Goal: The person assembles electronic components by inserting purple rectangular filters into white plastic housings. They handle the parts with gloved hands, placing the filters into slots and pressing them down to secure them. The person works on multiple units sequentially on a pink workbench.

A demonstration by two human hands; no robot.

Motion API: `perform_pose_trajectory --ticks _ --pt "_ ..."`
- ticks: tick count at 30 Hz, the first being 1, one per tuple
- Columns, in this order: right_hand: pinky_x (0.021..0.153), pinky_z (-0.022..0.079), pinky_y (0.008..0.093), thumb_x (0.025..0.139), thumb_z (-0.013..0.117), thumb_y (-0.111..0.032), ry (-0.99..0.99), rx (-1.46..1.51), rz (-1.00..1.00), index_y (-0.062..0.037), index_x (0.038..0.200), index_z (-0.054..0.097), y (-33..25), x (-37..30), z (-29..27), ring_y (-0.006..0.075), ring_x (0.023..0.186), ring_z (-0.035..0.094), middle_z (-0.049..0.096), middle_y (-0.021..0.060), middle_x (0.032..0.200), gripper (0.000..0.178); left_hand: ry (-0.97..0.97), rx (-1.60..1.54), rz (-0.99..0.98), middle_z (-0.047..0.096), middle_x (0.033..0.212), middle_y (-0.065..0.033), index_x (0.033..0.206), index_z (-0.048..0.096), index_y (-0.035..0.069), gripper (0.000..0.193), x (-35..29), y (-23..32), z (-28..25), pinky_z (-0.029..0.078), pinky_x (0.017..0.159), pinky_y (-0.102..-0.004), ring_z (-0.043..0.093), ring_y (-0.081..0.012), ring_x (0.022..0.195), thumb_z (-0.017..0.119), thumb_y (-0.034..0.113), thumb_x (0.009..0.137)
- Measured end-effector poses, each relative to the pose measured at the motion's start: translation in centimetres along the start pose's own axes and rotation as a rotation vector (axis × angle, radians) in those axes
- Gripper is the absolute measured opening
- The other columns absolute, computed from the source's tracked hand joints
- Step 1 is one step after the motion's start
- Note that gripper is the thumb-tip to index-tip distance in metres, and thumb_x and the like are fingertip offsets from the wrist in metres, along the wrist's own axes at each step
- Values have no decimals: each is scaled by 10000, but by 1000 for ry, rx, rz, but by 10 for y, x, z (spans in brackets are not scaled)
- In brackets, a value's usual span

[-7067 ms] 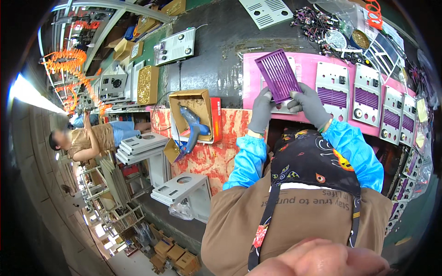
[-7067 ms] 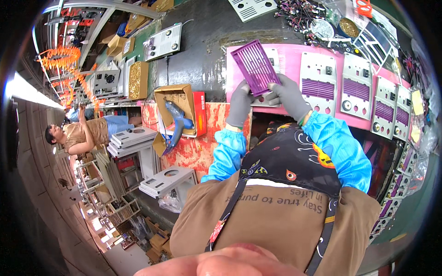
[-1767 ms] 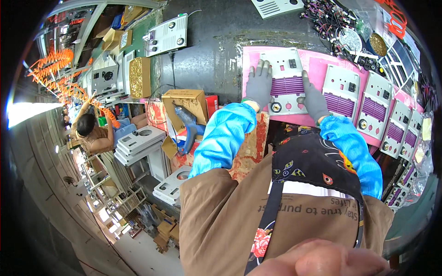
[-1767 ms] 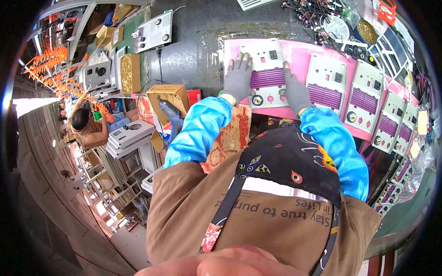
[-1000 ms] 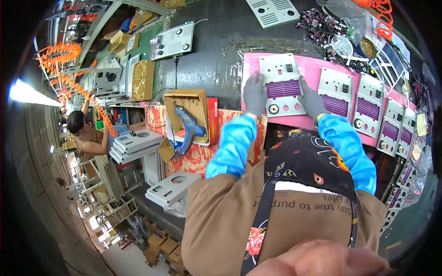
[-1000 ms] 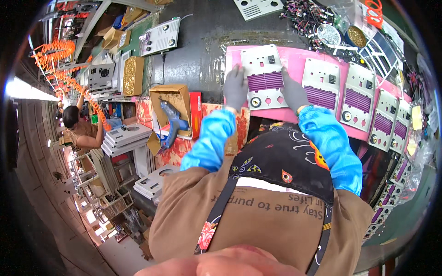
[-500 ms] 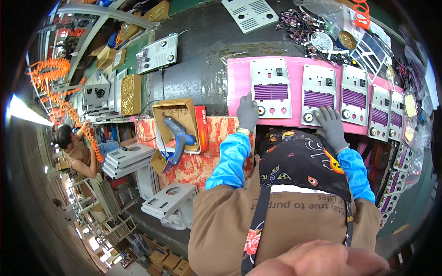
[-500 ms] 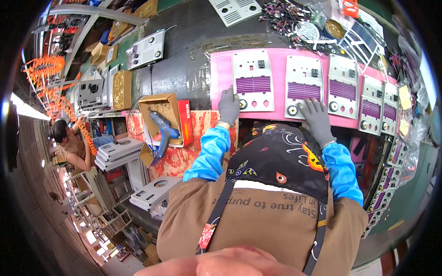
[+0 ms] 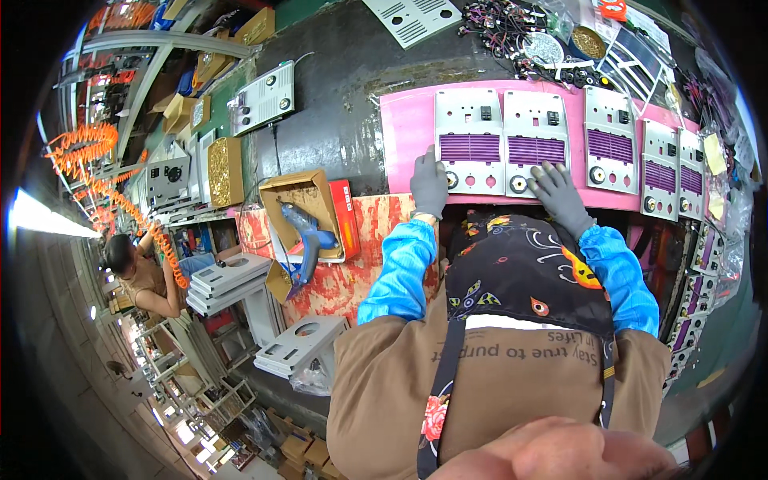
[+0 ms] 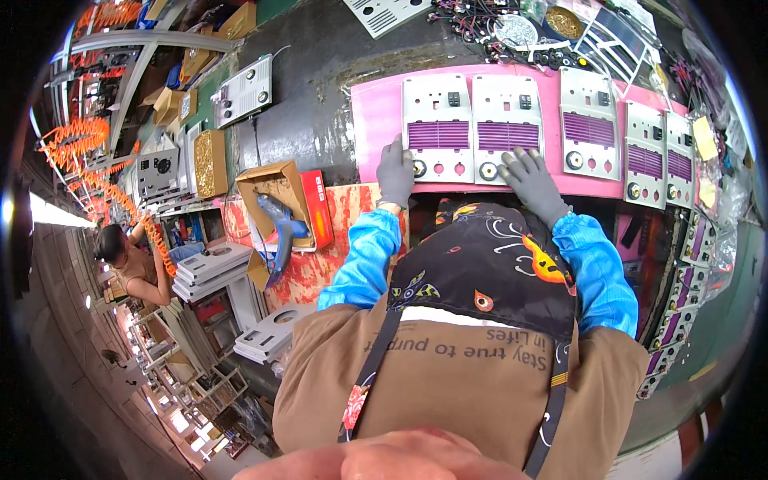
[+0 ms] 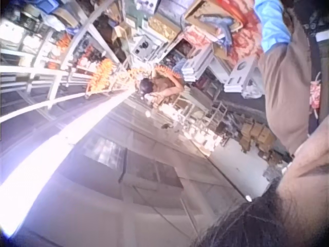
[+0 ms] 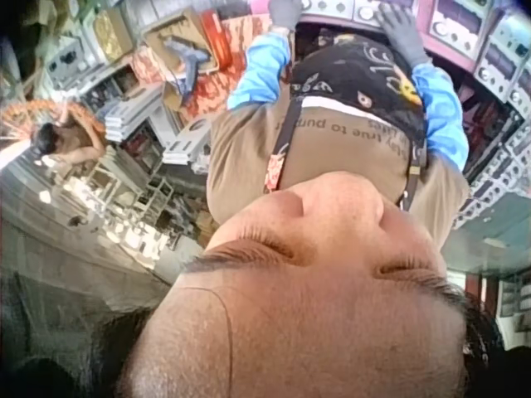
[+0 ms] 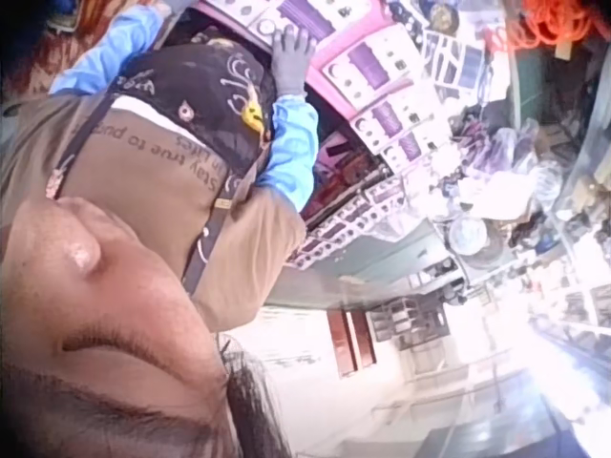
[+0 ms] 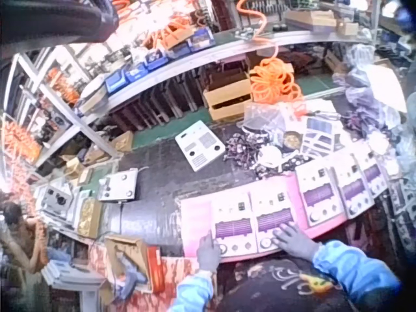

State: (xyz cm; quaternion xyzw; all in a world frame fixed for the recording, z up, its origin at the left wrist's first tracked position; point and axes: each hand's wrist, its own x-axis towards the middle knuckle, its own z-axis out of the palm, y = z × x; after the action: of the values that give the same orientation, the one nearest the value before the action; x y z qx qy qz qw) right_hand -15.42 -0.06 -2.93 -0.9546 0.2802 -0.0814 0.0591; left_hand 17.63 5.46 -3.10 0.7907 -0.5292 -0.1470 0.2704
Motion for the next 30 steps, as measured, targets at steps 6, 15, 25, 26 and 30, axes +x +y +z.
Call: perform_pose_trajectory --ticks 6,15,25,26,30 --pt "1120 356 521 820 688 -233 12 60 -64 -113 1241 613 14 2 -3 315 1314 479 550 88 1358 444 186 -261 -338 613 1164 -172 1306 572 -6 390 -56 54 -16 512 903 -400 630 -278 1037 606 178 965" --pt "1048 404 463 768 760 -349 -39 34 -145 -130 1317 543 42 -10 -16 275 1181 535 561 77 1260 630 -149 387 173 448 1441 -182 1418 479 83 716 -62 106 -4 229 1172 -583 303 -441 1418 667 69 727" --pt "627 424 408 810 693 -292 -229 -189 -75 -161 1442 478 10 35 -24 253 887 544 526 89 1076 680 -66 700 169 439 1478 -108 1464 447 161 670 -47 61 52 199 1124 -709 333 -391 1419 630 101 823" --pt "624 425 408 821 680 -280 -213 -167 -69 -154 1436 486 10 34 -23 254 882 545 524 88 1072 657 -70 695 172 449 1470 -108 1459 451 160 654 -46 59 48 201 1121 -711 341 -389 1416 628 102 831" --pt "641 445 423 881 575 -191 -103 -216 -23 -102 1403 508 9 30 -13 272 869 560 566 127 1177 533 22 427 129 492 1431 -119 1432 474 141 612 -46 63 38 250 1126 -649 397 -361 1387 630 82 843"
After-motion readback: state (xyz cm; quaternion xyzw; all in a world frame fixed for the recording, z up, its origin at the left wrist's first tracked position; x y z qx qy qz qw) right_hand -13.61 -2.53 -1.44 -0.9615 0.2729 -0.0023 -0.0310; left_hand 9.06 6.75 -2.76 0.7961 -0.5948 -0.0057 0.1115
